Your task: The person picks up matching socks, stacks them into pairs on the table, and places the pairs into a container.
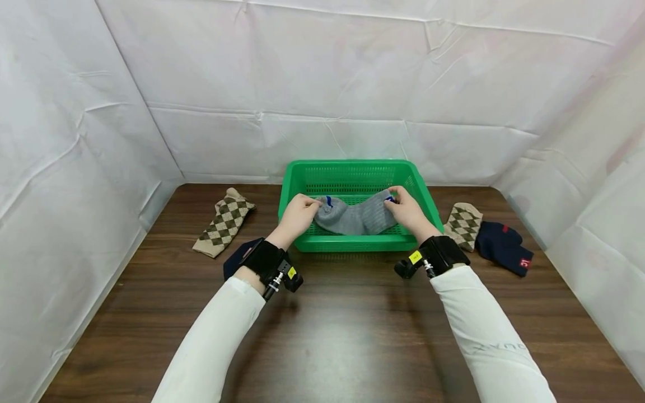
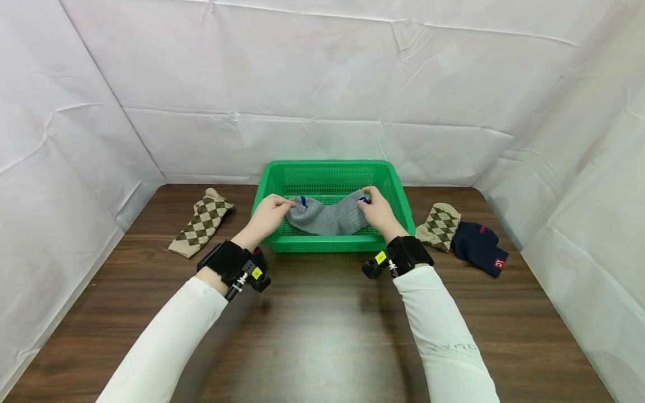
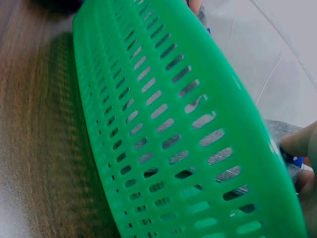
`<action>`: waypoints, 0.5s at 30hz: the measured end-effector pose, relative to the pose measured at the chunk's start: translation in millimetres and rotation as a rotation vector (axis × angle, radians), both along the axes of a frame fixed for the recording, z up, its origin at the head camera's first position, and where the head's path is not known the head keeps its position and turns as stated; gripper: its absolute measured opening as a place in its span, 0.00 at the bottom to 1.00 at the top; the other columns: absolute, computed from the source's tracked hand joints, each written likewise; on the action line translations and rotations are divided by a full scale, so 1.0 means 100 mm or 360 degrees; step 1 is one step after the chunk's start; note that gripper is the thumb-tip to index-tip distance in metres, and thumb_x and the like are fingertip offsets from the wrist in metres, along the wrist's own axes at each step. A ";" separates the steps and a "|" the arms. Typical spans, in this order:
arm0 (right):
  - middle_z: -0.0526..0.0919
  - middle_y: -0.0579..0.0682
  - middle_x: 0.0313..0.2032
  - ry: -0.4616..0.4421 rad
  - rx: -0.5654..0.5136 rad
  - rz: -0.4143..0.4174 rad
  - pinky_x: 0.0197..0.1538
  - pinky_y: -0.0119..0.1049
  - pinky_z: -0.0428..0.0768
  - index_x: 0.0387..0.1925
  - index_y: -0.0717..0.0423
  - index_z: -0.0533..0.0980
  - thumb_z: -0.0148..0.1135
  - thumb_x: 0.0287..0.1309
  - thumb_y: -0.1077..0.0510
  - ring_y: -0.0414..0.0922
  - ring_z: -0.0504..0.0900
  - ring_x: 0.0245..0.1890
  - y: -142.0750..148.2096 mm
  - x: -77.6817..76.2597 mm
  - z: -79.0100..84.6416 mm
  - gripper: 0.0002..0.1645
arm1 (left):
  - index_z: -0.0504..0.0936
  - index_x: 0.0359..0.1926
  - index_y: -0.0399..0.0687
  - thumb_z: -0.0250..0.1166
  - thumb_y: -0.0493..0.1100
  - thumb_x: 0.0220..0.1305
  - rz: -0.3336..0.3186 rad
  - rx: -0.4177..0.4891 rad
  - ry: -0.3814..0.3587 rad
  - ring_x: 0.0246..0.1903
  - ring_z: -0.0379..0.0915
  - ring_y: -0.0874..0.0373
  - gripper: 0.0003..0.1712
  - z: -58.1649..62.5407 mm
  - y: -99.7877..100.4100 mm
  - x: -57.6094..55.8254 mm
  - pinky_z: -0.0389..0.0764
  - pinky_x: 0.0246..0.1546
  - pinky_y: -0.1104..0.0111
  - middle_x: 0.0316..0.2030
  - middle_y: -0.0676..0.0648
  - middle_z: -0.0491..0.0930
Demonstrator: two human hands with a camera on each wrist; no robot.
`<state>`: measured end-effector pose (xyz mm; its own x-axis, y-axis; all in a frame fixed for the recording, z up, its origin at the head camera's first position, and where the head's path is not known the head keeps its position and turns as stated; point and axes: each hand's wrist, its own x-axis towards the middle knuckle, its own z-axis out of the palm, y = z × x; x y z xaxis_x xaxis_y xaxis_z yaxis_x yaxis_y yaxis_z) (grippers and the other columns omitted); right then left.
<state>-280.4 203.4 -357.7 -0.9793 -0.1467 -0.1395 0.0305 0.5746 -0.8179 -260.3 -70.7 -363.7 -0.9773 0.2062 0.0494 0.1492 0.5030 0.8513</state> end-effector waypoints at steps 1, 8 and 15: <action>0.56 0.67 0.67 0.0003 0.0005 0.0001 0.61 0.55 0.64 0.71 0.56 0.49 0.41 0.73 0.56 0.61 0.58 0.66 0.00 -0.01 0.00 0.29 | 0.80 0.52 0.40 0.41 0.43 0.75 0.0002 -0.0011 -0.0013 0.18 0.49 0.56 0.22 0.00 0.00 -0.01 0.56 0.25 0.65 0.57 0.38 0.69; 0.56 0.67 0.67 0.0001 0.0071 -0.0034 0.62 0.55 0.63 0.71 0.57 0.49 0.40 0.73 0.56 0.60 0.58 0.67 -0.06 -0.08 -0.04 0.29 | 0.72 0.14 0.42 0.42 0.40 0.73 -0.0062 -0.0114 0.0060 0.13 0.42 0.58 0.28 -0.03 0.01 -0.08 0.52 0.20 0.68 0.16 0.47 0.67; 0.58 0.66 0.65 -0.0054 0.0069 -0.0052 0.57 0.52 0.66 0.71 0.57 0.48 0.40 0.71 0.58 0.59 0.63 0.62 -0.08 -0.10 -0.06 0.31 | 0.51 0.13 0.53 0.45 0.40 0.72 -0.0231 -0.0313 -0.0011 0.12 0.39 0.61 0.28 -0.07 0.04 -0.11 0.50 0.18 0.69 0.11 0.54 0.45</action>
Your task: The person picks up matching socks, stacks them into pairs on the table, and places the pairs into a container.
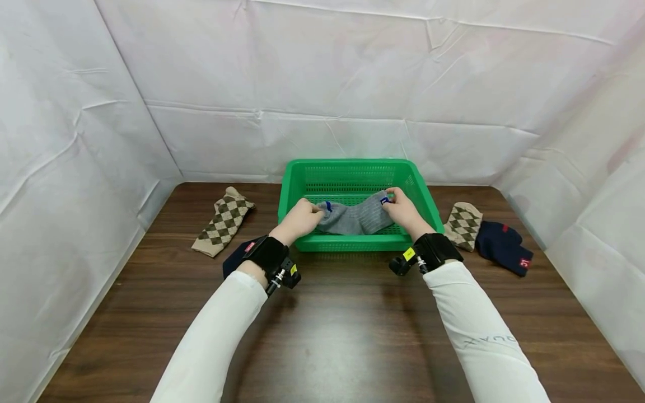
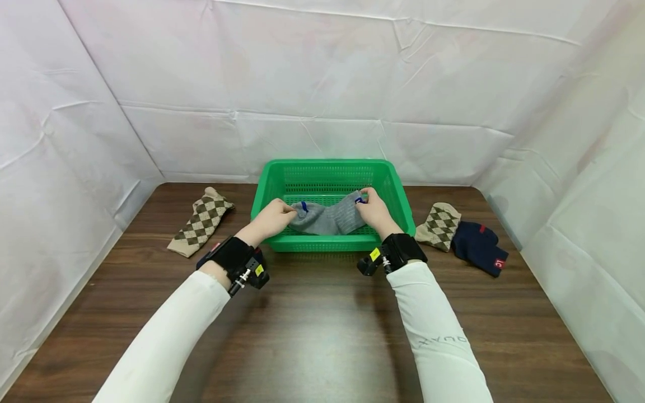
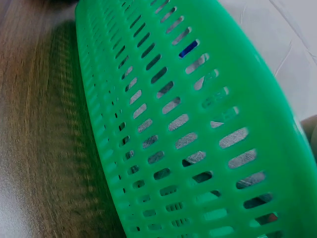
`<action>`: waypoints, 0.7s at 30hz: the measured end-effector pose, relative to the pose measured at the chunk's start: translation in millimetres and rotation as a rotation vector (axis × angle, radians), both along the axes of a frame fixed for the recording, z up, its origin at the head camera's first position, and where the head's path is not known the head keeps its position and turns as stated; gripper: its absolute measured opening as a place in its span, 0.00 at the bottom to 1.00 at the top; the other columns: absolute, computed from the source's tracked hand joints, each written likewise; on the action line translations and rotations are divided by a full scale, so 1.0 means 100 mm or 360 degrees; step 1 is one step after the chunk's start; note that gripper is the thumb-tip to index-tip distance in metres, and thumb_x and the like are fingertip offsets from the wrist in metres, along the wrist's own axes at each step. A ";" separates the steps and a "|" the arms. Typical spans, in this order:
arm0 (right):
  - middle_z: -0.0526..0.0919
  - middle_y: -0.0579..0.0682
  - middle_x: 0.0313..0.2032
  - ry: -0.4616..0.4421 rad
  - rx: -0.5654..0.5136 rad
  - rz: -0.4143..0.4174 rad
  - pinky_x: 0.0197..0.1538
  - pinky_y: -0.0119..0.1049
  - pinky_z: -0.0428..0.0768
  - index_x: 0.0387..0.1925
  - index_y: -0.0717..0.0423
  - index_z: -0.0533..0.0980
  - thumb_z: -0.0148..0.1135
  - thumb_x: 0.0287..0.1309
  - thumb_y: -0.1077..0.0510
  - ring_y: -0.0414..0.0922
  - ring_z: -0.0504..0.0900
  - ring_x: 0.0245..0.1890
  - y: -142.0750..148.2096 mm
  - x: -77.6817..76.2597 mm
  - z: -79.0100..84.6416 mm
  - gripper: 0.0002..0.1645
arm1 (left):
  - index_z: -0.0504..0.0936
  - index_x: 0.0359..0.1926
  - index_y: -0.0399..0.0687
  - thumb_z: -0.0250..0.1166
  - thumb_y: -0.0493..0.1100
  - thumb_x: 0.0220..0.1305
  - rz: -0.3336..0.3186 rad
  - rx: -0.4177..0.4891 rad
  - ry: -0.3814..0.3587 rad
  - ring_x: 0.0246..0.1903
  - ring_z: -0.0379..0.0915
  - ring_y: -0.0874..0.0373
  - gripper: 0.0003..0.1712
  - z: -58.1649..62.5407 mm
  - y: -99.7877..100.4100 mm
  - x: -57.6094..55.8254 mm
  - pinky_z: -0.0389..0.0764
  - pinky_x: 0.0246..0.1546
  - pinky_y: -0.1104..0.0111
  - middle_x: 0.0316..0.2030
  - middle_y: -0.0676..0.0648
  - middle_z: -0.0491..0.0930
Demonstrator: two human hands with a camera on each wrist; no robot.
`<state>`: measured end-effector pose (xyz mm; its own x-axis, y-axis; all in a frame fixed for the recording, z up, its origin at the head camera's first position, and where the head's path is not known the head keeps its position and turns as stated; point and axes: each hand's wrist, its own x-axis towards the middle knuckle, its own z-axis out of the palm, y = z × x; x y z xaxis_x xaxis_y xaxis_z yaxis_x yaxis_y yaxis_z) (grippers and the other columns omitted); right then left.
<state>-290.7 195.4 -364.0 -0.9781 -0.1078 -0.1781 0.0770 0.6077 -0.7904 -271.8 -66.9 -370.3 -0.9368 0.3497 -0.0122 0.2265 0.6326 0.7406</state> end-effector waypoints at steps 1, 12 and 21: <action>0.58 0.66 0.65 -0.0004 0.0005 0.0002 0.53 0.50 0.66 0.71 0.56 0.47 0.40 0.70 0.58 0.58 0.65 0.59 0.00 0.00 0.00 0.31 | 0.51 0.12 0.53 0.45 0.41 0.72 -0.0007 -0.0047 -0.0020 0.12 0.40 0.60 0.28 0.00 0.01 -0.01 0.51 0.19 0.69 0.11 0.54 0.46; 0.51 0.69 0.69 0.0117 0.0350 0.0277 0.27 0.37 0.57 0.69 0.55 0.59 0.38 0.57 0.75 0.46 0.53 0.23 0.00 -0.05 -0.08 0.37 | 0.67 0.18 0.44 0.45 0.49 0.73 0.0069 -0.0536 -0.0195 0.46 0.69 0.45 0.25 0.03 0.08 -0.08 0.65 0.43 0.59 0.58 0.30 0.68; 0.62 0.68 0.63 0.0006 0.0686 0.0365 0.46 0.46 0.61 0.61 0.66 0.68 0.39 0.67 0.65 0.61 0.57 0.64 -0.03 -0.04 -0.07 0.23 | 0.66 0.66 0.41 0.43 0.52 0.73 0.0067 -0.0741 -0.0263 0.69 0.49 0.40 0.29 0.07 0.13 -0.07 0.61 0.64 0.53 0.69 0.34 0.57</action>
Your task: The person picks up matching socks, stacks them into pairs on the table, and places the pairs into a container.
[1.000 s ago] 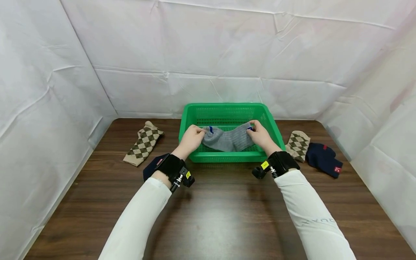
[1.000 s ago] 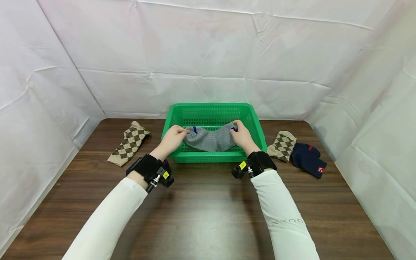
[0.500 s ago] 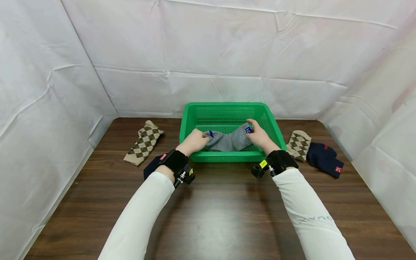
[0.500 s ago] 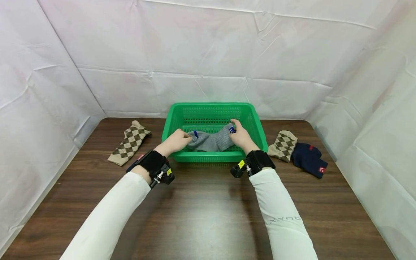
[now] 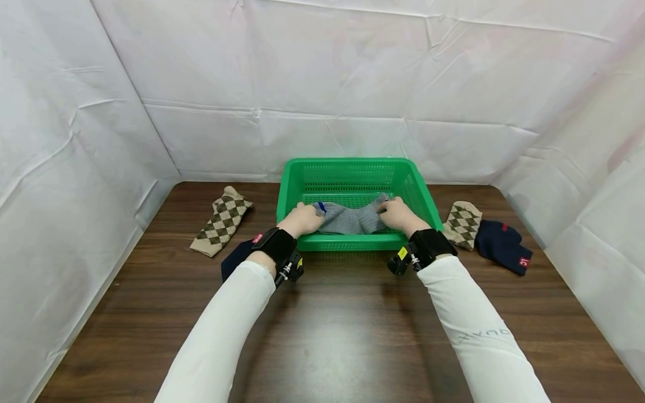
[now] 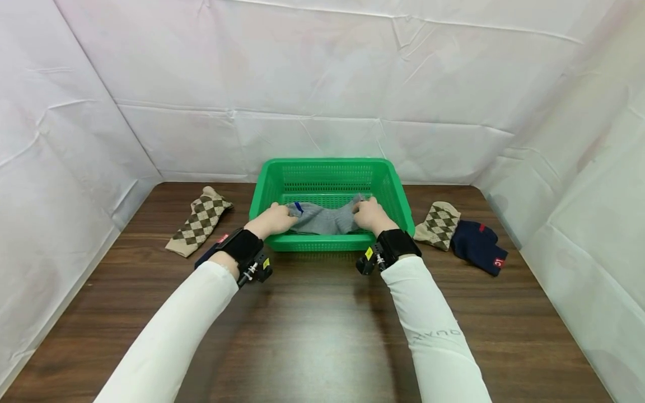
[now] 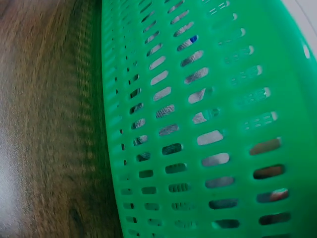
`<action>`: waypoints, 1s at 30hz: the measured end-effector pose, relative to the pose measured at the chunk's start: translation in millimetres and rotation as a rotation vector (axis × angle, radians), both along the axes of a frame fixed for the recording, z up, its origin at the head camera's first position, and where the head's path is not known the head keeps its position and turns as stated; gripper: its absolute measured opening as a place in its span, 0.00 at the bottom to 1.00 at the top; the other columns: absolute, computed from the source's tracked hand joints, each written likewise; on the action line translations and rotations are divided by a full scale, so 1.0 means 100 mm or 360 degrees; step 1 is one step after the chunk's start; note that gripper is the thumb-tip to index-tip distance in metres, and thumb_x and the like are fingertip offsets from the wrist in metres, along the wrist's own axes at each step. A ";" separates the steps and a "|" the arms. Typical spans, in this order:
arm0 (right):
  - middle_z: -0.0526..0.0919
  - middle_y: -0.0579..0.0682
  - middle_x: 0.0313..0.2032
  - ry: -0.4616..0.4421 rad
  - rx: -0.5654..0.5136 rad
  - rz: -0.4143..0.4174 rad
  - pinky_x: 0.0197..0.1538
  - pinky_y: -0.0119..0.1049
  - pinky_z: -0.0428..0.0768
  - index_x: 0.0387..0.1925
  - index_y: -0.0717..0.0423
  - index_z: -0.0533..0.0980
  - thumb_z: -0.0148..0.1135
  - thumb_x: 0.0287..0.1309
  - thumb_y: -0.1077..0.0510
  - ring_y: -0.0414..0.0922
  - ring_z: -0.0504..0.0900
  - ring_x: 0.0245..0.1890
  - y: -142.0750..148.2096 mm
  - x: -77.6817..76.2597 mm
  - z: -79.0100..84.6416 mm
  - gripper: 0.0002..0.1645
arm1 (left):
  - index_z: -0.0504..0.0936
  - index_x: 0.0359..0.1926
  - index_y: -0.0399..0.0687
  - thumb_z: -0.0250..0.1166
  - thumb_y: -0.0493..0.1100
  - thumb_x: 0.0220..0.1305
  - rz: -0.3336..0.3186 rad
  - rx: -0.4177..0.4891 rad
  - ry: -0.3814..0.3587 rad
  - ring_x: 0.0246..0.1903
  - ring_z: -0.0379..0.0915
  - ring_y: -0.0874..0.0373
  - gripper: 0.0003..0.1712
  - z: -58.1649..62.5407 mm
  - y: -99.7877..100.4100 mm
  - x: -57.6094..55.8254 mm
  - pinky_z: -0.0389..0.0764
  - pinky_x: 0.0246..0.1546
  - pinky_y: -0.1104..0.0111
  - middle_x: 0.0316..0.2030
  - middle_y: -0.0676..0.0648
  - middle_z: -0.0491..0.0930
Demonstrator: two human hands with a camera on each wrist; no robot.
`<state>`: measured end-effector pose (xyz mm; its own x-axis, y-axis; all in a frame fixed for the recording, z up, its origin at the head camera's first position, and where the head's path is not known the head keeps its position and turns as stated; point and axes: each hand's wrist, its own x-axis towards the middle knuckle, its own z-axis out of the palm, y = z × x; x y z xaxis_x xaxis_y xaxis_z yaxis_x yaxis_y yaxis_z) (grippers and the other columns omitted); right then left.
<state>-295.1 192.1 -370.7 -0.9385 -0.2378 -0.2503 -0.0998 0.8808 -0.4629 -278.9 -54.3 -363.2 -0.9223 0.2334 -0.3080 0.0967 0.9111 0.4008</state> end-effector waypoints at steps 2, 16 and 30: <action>0.63 0.68 0.63 -0.0069 0.0086 0.0023 0.56 0.48 0.64 0.62 0.67 0.67 0.41 0.69 0.61 0.62 0.56 0.65 -0.02 -0.01 0.01 0.24 | 0.65 0.67 0.39 0.43 0.52 0.74 -0.0014 -0.0014 -0.0014 0.70 0.47 0.40 0.29 0.00 0.00 0.01 0.59 0.66 0.53 0.69 0.35 0.57; 0.55 0.72 0.66 -0.0286 0.0449 0.0156 0.64 0.59 0.56 0.66 0.63 0.63 0.45 0.68 0.51 0.68 0.51 0.66 -0.05 -0.03 0.04 0.31 | 0.65 0.24 0.47 0.43 0.48 0.73 0.0005 0.0001 -0.0006 0.57 0.66 0.43 0.19 0.00 -0.02 0.02 0.65 0.52 0.59 0.54 0.35 0.73; 0.72 0.62 0.56 0.0585 -0.0175 -0.0014 0.49 0.49 0.72 0.54 0.61 0.74 0.47 0.69 0.57 0.57 0.74 0.50 -0.16 0.41 0.08 0.18 | 0.79 0.51 0.46 0.44 0.46 0.73 0.0248 0.0587 0.0754 0.52 0.69 0.51 0.19 -0.04 0.04 0.29 0.60 0.63 0.57 0.51 0.45 0.75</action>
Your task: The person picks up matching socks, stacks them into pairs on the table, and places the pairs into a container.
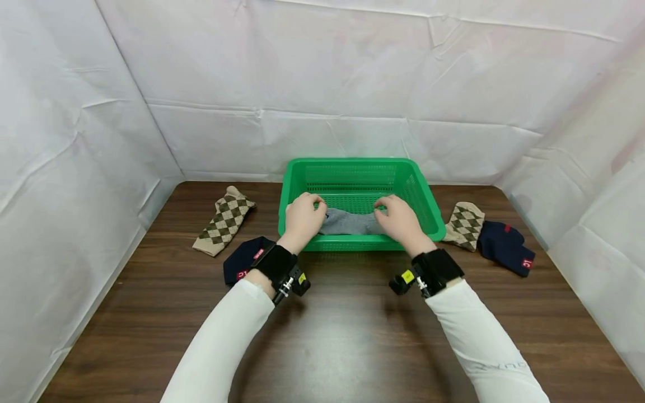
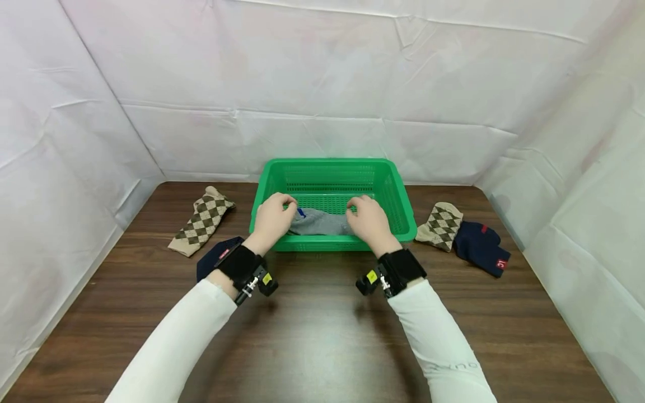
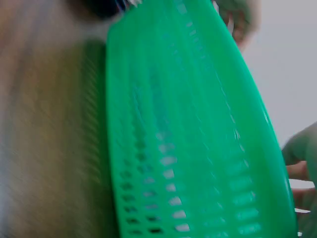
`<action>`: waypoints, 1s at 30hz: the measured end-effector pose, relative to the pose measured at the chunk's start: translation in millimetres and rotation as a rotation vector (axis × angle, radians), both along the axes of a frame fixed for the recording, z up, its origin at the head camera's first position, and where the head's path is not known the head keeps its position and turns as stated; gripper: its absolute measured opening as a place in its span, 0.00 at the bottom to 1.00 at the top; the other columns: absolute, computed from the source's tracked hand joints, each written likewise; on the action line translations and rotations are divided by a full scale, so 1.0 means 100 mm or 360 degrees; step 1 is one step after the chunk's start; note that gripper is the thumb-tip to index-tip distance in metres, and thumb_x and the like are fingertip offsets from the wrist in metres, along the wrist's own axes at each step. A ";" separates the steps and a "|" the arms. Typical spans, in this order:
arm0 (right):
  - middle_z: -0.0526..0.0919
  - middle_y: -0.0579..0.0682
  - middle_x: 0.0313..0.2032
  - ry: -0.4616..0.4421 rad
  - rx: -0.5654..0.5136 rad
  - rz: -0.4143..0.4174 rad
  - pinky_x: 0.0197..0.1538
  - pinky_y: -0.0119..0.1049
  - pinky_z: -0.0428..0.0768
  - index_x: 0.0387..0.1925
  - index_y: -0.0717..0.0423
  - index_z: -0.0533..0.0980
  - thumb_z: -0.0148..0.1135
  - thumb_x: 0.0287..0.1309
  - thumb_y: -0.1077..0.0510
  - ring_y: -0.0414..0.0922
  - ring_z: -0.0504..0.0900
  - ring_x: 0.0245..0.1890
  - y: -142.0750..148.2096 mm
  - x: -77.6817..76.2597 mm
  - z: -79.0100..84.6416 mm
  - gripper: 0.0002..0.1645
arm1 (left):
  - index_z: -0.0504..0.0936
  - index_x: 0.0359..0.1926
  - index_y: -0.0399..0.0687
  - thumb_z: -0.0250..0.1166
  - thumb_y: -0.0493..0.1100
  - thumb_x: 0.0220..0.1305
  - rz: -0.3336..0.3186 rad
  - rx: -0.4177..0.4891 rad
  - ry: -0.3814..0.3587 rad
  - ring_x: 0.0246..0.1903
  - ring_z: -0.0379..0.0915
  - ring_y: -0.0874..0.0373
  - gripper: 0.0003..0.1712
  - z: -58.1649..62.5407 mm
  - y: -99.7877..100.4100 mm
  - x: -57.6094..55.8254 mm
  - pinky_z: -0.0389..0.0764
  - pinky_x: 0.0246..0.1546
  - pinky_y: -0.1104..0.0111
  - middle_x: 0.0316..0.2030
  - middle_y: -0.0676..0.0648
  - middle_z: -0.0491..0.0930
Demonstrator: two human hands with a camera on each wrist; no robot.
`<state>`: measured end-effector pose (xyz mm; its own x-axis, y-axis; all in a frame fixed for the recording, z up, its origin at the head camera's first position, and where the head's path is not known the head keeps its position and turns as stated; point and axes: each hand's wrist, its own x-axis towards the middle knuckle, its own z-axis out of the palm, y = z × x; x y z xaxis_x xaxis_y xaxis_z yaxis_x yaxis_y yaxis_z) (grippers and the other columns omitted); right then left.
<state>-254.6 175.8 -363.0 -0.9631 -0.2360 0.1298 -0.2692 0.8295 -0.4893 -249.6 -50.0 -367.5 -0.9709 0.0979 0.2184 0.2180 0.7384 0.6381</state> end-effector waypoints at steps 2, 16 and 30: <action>0.74 0.61 0.53 0.0170 -0.0064 0.0001 0.49 0.50 0.72 0.50 0.61 0.76 0.49 0.68 0.57 0.57 0.74 0.49 -0.03 0.11 -0.07 0.16 | 0.80 0.48 0.46 0.45 0.44 0.73 -0.0017 0.0161 0.0149 0.48 0.71 0.54 0.18 -0.04 0.03 0.09 0.62 0.62 0.60 0.48 0.46 0.77; 0.79 0.59 0.49 0.0714 -0.0282 0.0327 0.68 0.46 0.60 0.50 0.63 0.75 0.57 0.62 0.64 0.55 0.73 0.55 -0.10 0.70 -0.46 0.15 | 0.82 0.34 0.44 0.52 0.35 0.67 -0.0173 0.0501 0.0466 0.40 0.74 0.55 0.11 -0.28 0.09 0.68 0.74 0.39 0.61 0.37 0.47 0.78; 0.81 0.55 0.44 0.0860 -0.0495 0.0269 0.53 0.40 0.71 0.42 0.60 0.78 0.60 0.55 0.71 0.51 0.76 0.49 0.03 0.97 -0.61 0.12 | 0.83 0.32 0.45 0.55 0.35 0.67 -0.0091 0.0816 0.0131 0.42 0.76 0.55 0.10 -0.55 0.01 0.98 0.74 0.45 0.63 0.36 0.48 0.80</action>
